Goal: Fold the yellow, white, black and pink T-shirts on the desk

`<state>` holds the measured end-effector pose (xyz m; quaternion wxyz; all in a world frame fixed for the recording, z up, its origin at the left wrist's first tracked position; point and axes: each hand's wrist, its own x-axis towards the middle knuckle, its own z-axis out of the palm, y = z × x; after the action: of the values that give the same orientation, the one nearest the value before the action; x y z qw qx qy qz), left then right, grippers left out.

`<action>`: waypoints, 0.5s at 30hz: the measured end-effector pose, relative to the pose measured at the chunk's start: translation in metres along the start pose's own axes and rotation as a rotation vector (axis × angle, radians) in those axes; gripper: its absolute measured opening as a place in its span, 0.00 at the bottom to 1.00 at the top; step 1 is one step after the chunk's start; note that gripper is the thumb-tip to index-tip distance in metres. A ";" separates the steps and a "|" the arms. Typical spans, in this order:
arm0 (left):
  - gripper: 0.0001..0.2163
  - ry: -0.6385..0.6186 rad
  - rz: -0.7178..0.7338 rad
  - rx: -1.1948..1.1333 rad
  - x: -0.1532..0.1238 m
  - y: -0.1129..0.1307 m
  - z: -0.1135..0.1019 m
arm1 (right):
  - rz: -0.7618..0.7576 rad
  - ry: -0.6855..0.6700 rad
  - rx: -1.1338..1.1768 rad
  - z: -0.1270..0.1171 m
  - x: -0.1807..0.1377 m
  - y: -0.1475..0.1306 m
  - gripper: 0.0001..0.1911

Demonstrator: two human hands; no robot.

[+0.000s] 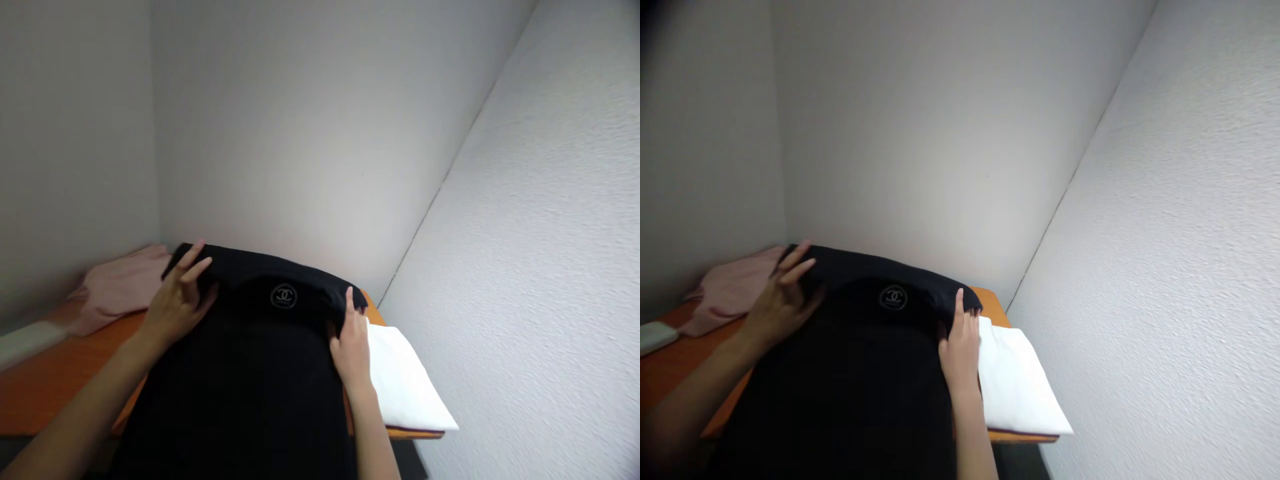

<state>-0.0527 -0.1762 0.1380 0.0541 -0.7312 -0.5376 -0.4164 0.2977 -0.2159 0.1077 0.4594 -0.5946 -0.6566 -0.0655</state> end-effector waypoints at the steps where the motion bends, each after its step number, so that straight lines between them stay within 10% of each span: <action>1: 0.24 -0.034 0.043 0.055 0.007 -0.011 0.010 | 0.012 -0.080 -0.031 0.011 -0.001 0.002 0.38; 6: 0.21 -0.228 -0.097 0.307 0.014 -0.112 0.059 | 0.119 -0.447 -0.043 0.063 -0.041 0.025 0.41; 11: 0.23 -0.358 -0.326 0.444 -0.011 -0.201 0.078 | 0.107 -0.466 0.002 0.088 -0.079 0.041 0.32; 15: 0.24 -0.359 -0.348 0.475 -0.011 -0.225 0.080 | 0.064 -0.422 0.003 0.091 -0.082 0.043 0.30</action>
<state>-0.1968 -0.0486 -0.0039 0.0556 -0.6574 -0.7370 -0.1470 0.2757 -0.2049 -0.0197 0.3143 -0.6149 -0.7192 0.0761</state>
